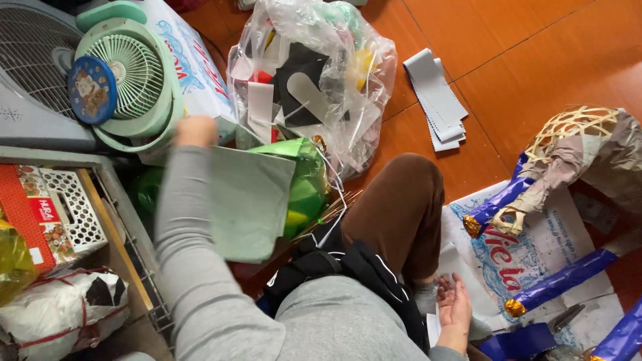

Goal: Wrapping the legs of a paper-mache giraffe with blue decorative paper and securing it with adhesive.

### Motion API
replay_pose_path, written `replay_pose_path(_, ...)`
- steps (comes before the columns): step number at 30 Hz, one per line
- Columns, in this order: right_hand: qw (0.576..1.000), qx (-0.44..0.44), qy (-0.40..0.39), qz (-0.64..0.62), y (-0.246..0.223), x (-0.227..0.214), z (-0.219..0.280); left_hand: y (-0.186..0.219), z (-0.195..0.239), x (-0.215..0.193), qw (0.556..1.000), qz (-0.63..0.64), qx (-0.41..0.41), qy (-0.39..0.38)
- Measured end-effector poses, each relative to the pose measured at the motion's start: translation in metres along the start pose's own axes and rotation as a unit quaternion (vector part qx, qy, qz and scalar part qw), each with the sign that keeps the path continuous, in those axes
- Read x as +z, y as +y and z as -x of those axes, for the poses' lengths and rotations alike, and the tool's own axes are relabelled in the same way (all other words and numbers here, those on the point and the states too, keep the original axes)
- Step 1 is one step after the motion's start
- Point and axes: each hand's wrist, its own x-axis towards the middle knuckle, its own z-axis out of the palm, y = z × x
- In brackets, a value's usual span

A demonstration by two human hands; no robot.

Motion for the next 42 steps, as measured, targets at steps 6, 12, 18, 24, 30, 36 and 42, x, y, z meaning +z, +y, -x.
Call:
replay_pose_path(6, 0.999, 0.000, 0.018, 0.034, 0.005, -0.009, 0.001, 0.131, -0.088, 0.044, 0.950, 0.207, 0.067, 0.225)
replay_pose_path(12, 0.998, -0.014, 0.055, 0.038, 0.005, 0.000, 0.007, 0.180, -0.124, 0.050, 0.927, 0.322, 0.038, 0.189)
replay_pose_path(18, 0.992, 0.023, 0.096, 0.079, -0.001, 0.011, 0.009, 0.182, -0.145, 0.066, 0.873, 0.452, -0.001, 0.180)
replay_pose_path(24, 0.990, 0.020, 0.108, 0.093, 0.014, -0.018, -0.017, 0.191, -0.123, 0.021, 0.849, 0.434, 0.030, 0.300)
replay_pose_path(30, 0.988, 0.019, 0.113, 0.100, 0.024, -0.036, -0.031, 0.192, -0.202, 0.006, 0.831, 0.414, 0.017, 0.370)
replay_pose_path(36, 0.988, -0.002, 0.109, 0.111, 0.044, -0.069, -0.052, 0.197, -0.176, -0.028, 0.851, 0.486, -0.099, 0.173)
replay_pose_path(42, 0.981, -0.009, 0.154, 0.117, 0.033, -0.037, -0.033, 0.198, -0.153, -0.049, 0.823, 0.524, -0.181, 0.126)
